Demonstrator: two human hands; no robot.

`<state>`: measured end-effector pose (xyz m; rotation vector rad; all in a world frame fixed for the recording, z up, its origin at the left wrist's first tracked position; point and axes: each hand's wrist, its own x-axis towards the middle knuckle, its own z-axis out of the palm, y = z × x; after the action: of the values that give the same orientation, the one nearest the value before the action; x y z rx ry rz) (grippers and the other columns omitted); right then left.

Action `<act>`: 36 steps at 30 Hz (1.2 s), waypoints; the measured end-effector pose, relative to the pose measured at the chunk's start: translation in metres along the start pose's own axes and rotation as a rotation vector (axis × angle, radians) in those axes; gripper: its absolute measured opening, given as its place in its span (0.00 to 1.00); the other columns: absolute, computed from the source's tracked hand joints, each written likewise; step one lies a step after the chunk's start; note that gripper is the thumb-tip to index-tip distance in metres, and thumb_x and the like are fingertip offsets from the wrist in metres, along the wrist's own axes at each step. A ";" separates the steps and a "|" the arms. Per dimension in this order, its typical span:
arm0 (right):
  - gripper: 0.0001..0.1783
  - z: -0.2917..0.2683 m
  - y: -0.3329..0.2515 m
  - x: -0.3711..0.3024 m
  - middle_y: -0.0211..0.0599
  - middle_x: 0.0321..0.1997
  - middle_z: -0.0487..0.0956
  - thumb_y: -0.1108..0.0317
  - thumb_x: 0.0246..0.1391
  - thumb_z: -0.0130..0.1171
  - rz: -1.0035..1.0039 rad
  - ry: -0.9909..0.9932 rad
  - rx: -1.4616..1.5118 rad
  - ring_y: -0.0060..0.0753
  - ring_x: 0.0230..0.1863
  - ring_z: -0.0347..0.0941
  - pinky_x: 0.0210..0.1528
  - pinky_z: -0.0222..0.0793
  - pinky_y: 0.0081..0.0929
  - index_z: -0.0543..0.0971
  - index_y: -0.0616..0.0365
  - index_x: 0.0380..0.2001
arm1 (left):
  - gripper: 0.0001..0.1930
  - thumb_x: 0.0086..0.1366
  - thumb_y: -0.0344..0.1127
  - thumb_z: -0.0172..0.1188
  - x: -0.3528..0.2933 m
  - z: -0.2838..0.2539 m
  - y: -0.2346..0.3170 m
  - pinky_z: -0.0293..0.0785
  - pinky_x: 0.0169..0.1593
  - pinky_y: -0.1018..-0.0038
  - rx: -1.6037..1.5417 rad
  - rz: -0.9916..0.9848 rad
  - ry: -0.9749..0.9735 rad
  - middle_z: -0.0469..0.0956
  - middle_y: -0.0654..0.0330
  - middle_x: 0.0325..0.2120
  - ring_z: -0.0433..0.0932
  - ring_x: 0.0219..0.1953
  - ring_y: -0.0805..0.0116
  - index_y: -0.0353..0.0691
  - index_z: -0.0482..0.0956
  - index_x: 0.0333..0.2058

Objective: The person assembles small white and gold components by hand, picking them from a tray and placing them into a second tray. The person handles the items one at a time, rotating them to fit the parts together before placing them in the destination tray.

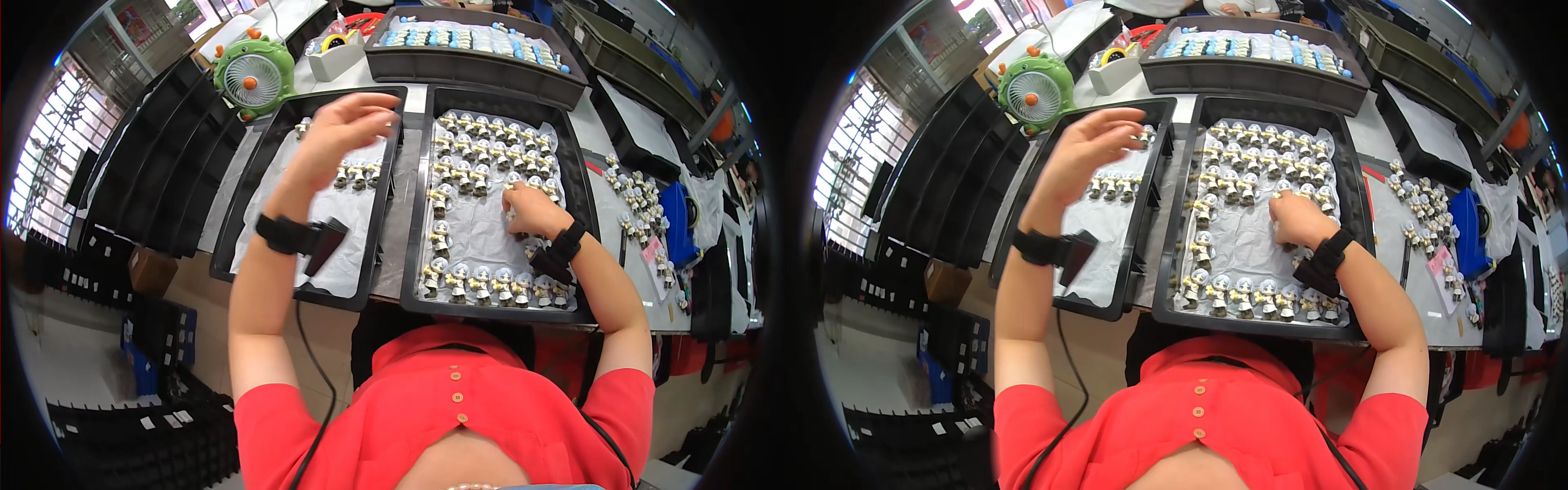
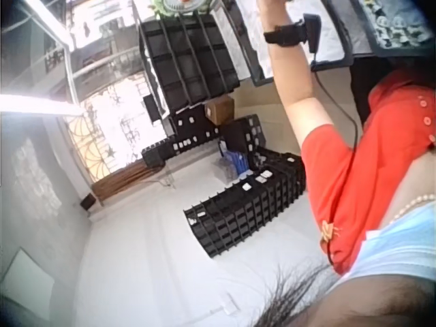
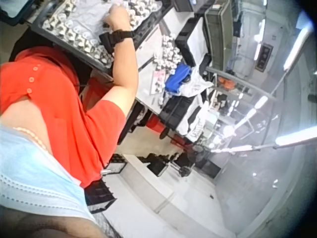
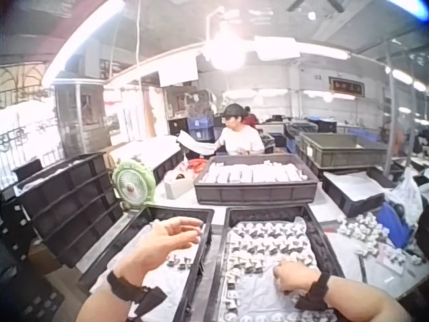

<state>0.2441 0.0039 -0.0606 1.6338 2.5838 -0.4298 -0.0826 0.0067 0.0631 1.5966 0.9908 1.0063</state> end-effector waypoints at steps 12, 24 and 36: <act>0.27 -0.038 -0.048 -0.002 0.33 0.41 0.73 0.70 0.38 0.72 -0.419 0.705 0.728 0.26 0.38 0.71 0.40 0.71 0.22 0.74 0.56 0.45 | 0.24 0.63 0.38 0.57 -0.001 0.091 -0.044 0.69 0.47 0.77 -0.268 -0.221 -0.230 0.70 0.61 0.46 0.73 0.44 0.74 0.43 0.64 0.57; 0.28 -0.028 -0.057 0.000 0.34 0.44 0.73 0.74 0.40 0.69 -0.499 0.701 0.805 0.25 0.42 0.72 0.41 0.72 0.22 0.72 0.56 0.47 | 0.24 0.60 0.38 0.61 -0.010 0.103 -0.051 0.72 0.45 0.79 -0.359 -0.129 -0.189 0.71 0.61 0.44 0.73 0.43 0.76 0.43 0.67 0.54; 0.51 -0.034 -0.060 -0.006 0.36 0.56 0.67 0.65 0.34 0.74 -0.501 0.607 0.722 0.31 0.50 0.67 0.48 0.66 0.28 0.58 0.52 0.62 | 0.27 0.63 0.39 0.58 -0.007 0.097 -0.050 0.75 0.46 0.71 -0.754 -0.213 -0.196 0.73 0.54 0.44 0.76 0.44 0.66 0.38 0.59 0.57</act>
<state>0.1965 -0.0171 -0.0144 1.3680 3.6155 -1.1698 -0.0008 -0.0191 -0.0049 0.9181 0.5306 0.9048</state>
